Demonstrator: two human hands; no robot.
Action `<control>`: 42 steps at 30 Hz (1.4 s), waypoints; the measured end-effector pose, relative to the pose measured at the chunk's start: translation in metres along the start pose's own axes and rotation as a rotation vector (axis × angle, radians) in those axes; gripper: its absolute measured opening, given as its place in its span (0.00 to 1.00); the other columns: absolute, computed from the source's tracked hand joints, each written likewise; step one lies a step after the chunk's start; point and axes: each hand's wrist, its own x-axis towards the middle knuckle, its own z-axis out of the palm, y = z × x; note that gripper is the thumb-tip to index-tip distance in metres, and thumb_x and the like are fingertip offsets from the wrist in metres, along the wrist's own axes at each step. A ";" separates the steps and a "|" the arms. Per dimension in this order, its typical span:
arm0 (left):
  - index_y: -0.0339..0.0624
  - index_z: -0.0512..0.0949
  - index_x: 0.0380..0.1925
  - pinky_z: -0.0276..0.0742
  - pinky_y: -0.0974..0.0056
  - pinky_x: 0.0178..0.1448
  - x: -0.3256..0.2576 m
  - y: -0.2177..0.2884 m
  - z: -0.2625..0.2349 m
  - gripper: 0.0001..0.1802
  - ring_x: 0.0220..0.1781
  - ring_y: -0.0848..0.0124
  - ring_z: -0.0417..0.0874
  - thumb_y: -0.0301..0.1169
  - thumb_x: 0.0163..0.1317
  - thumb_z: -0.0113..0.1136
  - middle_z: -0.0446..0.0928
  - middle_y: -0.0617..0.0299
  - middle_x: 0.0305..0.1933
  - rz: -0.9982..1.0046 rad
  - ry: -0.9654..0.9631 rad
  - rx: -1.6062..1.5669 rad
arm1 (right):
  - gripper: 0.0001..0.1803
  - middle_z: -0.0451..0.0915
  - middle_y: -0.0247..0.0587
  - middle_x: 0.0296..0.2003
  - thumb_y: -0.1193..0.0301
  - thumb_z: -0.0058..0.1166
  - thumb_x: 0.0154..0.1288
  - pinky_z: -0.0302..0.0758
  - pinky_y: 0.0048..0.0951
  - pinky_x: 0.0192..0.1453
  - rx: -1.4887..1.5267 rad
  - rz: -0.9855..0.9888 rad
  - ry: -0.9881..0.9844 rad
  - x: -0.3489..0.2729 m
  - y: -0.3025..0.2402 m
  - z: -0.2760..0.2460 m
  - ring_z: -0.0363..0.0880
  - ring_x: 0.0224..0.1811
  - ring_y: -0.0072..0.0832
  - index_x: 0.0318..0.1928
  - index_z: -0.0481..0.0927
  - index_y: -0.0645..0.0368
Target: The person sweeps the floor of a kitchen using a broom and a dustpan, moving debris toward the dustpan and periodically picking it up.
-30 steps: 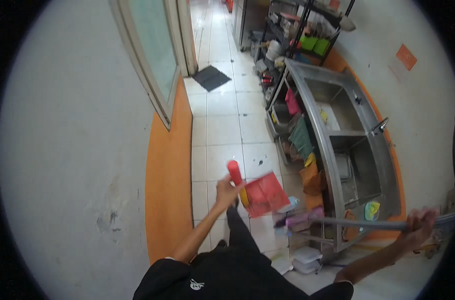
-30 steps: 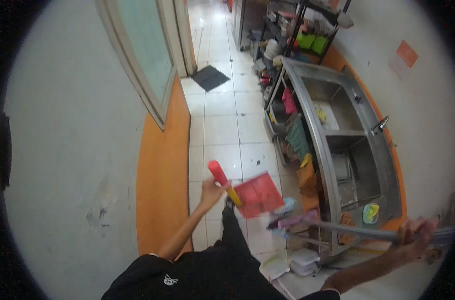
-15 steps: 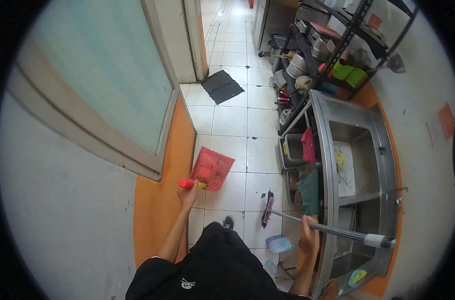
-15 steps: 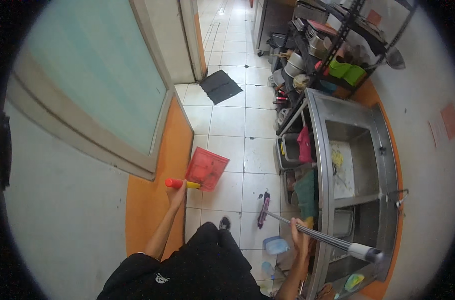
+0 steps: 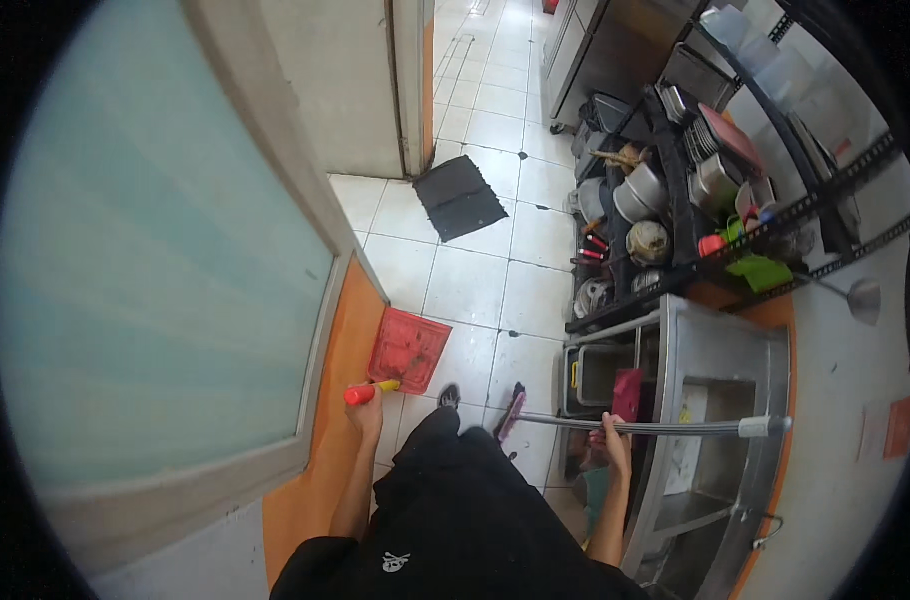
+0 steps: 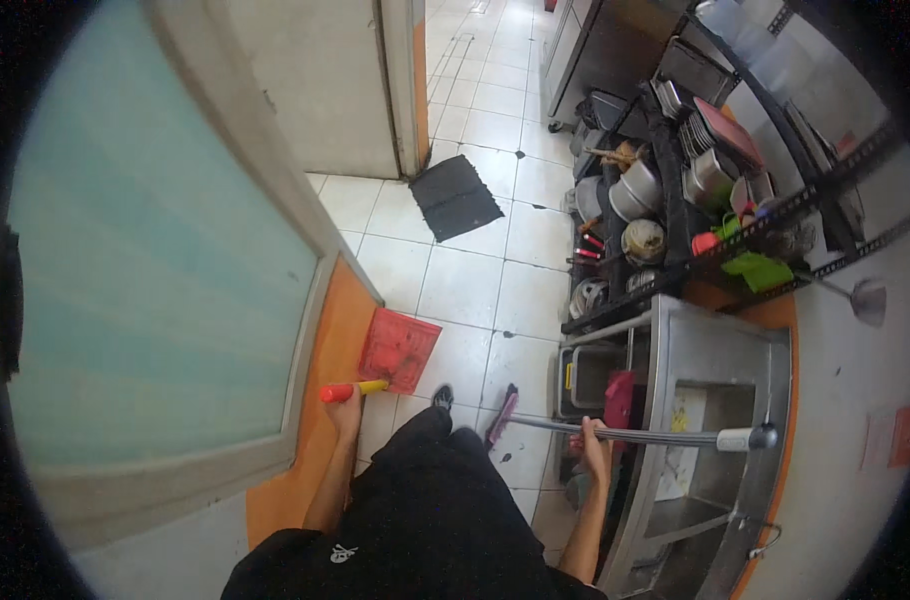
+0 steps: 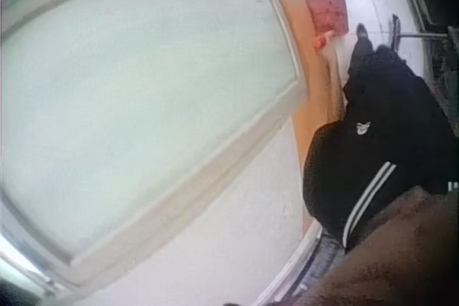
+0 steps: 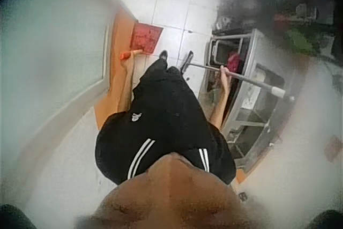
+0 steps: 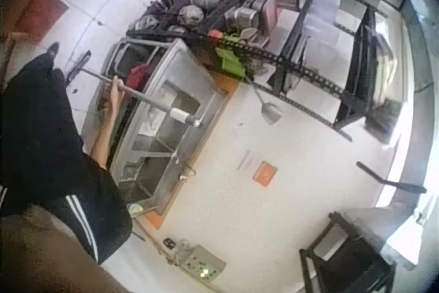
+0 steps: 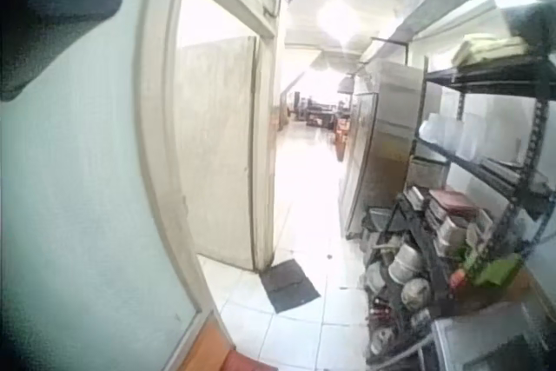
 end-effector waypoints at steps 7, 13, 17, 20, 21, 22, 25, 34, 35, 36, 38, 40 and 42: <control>0.33 0.75 0.26 0.74 0.64 0.37 0.091 0.048 0.108 0.12 0.29 0.70 0.78 0.30 0.46 0.65 0.77 0.57 0.26 -0.113 -0.011 -0.093 | 0.14 0.77 0.52 0.38 0.61 0.47 0.62 0.75 0.34 0.43 0.692 0.247 -0.307 0.087 -0.095 0.042 0.77 0.36 0.33 0.39 0.72 0.58; 0.35 0.75 0.28 0.72 0.67 0.37 0.199 0.115 0.202 0.09 0.31 0.72 0.76 0.28 0.50 0.63 0.76 0.61 0.28 -0.144 -0.064 -0.145 | 0.16 0.66 0.41 0.21 0.61 0.48 0.56 0.64 0.14 0.12 0.740 0.841 -0.414 0.276 -0.133 0.085 0.64 0.15 0.21 0.25 0.63 0.60; 0.37 0.70 0.27 0.70 0.65 0.38 0.259 0.172 0.214 0.10 0.32 0.72 0.73 0.26 0.51 0.62 0.71 0.64 0.27 0.070 -0.079 -0.133 | 0.09 0.64 0.32 0.19 0.75 0.47 0.57 0.58 0.14 0.10 0.539 0.553 -0.490 0.368 -0.197 0.143 0.58 0.14 0.16 0.24 0.62 0.60; 0.37 0.69 0.30 0.69 0.65 0.42 0.300 0.143 0.229 0.11 0.36 0.71 0.71 0.25 0.51 0.61 0.69 0.62 0.30 0.096 -0.132 0.131 | 0.08 0.61 0.34 0.17 0.84 0.40 0.50 0.57 0.19 0.10 0.300 0.512 -0.450 0.424 -0.250 0.188 0.59 0.14 0.19 0.25 0.62 0.56; 0.36 0.68 0.30 0.69 0.65 0.43 0.313 0.166 0.247 0.10 0.36 0.71 0.71 0.24 0.51 0.60 0.70 0.60 0.32 0.036 -0.037 -0.207 | 0.08 0.61 0.34 0.16 0.85 0.39 0.50 0.58 0.22 0.11 0.391 0.556 -0.343 0.452 -0.243 0.195 0.60 0.14 0.21 0.24 0.63 0.56; 0.35 0.68 0.30 0.69 0.65 0.43 0.331 0.165 0.254 0.10 0.36 0.70 0.71 0.24 0.51 0.60 0.70 0.59 0.33 0.028 -0.042 -0.220 | 0.08 0.64 0.40 0.18 0.84 0.40 0.51 0.59 0.24 0.11 0.246 0.426 -0.282 0.452 -0.266 0.214 0.61 0.14 0.24 0.27 0.64 0.56; 0.34 0.68 0.30 0.69 0.65 0.44 0.382 0.160 0.260 0.10 0.37 0.71 0.71 0.23 0.51 0.59 0.70 0.58 0.34 0.067 -0.036 -0.236 | 0.13 0.70 0.47 0.25 0.80 0.46 0.54 0.63 0.29 0.13 0.058 0.183 -0.172 0.467 -0.259 0.244 0.67 0.15 0.29 0.41 0.65 0.60; 0.33 0.65 0.27 0.69 0.66 0.43 0.474 0.175 0.251 0.09 0.36 0.70 0.71 0.18 0.50 0.57 0.71 0.57 0.32 0.063 -0.014 -0.207 | 0.16 0.74 0.43 0.19 0.65 0.53 0.57 0.66 0.30 0.16 -0.628 0.196 -0.127 0.504 -0.201 0.226 0.70 0.15 0.28 0.32 0.74 0.70; 0.33 0.65 0.27 0.69 0.66 0.43 0.477 0.174 0.251 0.09 0.36 0.70 0.71 0.18 0.50 0.57 0.71 0.57 0.32 0.064 -0.016 -0.204 | 0.16 0.74 0.43 0.19 0.65 0.53 0.57 0.66 0.30 0.16 -0.626 0.199 -0.127 0.499 -0.205 0.236 0.70 0.15 0.28 0.32 0.74 0.70; 0.34 0.65 0.27 0.68 0.66 0.44 0.477 0.170 0.251 0.09 0.37 0.70 0.71 0.18 0.49 0.57 0.70 0.56 0.33 0.080 0.052 -0.221 | 0.15 0.73 0.43 0.19 0.68 0.52 0.57 0.64 0.28 0.13 -0.495 0.262 -0.158 0.490 -0.204 0.248 0.68 0.13 0.27 0.32 0.72 0.72; 0.34 0.66 0.29 0.67 0.66 0.47 0.479 0.146 0.245 0.09 0.39 0.68 0.70 0.17 0.49 0.56 0.69 0.54 0.37 0.109 0.140 -0.208 | 0.13 0.71 0.43 0.19 0.71 0.51 0.57 0.62 0.27 0.11 -0.356 0.345 -0.182 0.472 -0.221 0.276 0.67 0.12 0.25 0.31 0.70 0.73; 0.34 0.67 0.30 0.66 0.65 0.47 0.476 0.131 0.243 0.10 0.38 0.67 0.70 0.18 0.49 0.56 0.70 0.54 0.37 0.070 0.144 -0.170 | 0.16 0.73 0.47 0.22 0.69 0.52 0.57 0.64 0.28 0.13 -0.385 0.380 -0.177 0.480 -0.216 0.287 0.68 0.13 0.27 0.34 0.70 0.74; 0.32 0.69 0.35 0.67 0.64 0.49 0.479 0.129 0.241 0.12 0.39 0.64 0.72 0.19 0.49 0.57 0.71 0.54 0.37 -0.021 0.143 -0.019 | 0.19 0.75 0.50 0.23 0.67 0.54 0.56 0.66 0.28 0.15 -0.428 0.413 -0.172 0.493 -0.225 0.296 0.71 0.15 0.28 0.36 0.71 0.75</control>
